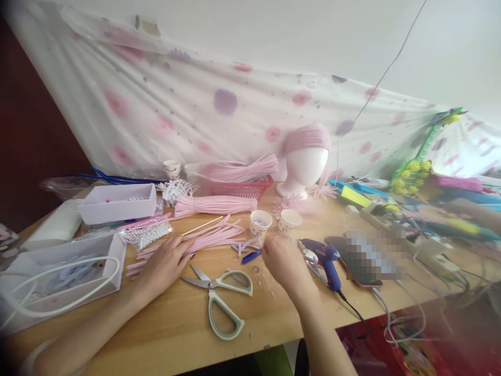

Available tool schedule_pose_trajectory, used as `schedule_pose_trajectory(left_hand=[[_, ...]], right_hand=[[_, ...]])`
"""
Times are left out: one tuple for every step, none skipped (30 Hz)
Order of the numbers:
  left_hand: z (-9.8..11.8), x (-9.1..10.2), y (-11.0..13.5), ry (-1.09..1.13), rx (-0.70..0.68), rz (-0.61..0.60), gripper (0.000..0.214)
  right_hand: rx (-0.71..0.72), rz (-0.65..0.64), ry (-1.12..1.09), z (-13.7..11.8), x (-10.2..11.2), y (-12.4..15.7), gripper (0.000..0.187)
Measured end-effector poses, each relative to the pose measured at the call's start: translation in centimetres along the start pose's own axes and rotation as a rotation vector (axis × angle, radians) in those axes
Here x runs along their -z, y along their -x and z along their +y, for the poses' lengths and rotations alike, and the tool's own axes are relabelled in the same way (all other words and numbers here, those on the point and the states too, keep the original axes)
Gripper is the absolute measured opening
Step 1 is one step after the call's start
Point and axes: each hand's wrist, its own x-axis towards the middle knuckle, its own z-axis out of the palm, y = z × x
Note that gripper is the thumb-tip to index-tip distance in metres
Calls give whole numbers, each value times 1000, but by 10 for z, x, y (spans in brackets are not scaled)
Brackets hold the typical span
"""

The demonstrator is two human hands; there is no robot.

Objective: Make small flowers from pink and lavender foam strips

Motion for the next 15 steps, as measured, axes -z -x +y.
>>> schedule_pose_trajectory(left_hand=[[0, -1, 0, -6, 1, 4, 33], [-1, -1, -1, -15, 3, 7, 33], [-1, -1, -2, -25, 6, 8, 32], [-2, -1, -3, -35, 11, 8, 31], [-3, 0, -4, -43, 20, 8, 30], [-4, 1, -5, -48, 31, 10, 27], [-4, 3, -5, -56, 44, 15, 23], [-4, 5, -5, -62, 58, 22, 20], [-5, 7, -6, -66, 69, 30, 17], [-5, 9, -6, -70, 77, 36, 15], [-4, 10, -5, -73, 82, 40, 14], [-4, 11, -5, -76, 85, 40, 15], [-4, 12, -5, -79, 85, 38, 16], [-4, 13, -6, -81, 83, 34, 18], [-4, 13, -6, -84, 82, 29, 20]], right_hand=[[-45, 0, 22, 9, 4, 3, 23], [-83, 3, 32, 16, 8, 6, 23], [-111, 6, 33, 20, 11, 8, 24], [-123, 11, 25, 21, 14, 10, 24], [-117, 19, 5, 20, 17, 12, 25], [-87, 29, -28, 15, 20, 13, 26], [-36, 35, -69, 8, 25, 13, 26], [25, 40, -118, 1, 30, 13, 26], [93, 42, -170, -7, 35, 14, 25], [148, 40, -215, -13, 39, 17, 24], [186, 48, -254, -17, 41, 22, 23], [225, 70, -292, -17, 39, 30, 22], [281, 103, -337, -13, 33, 43, 22], [342, 147, -386, -4, 22, 60, 19], [410, 268, -421, 8, 5, 81, 19]])
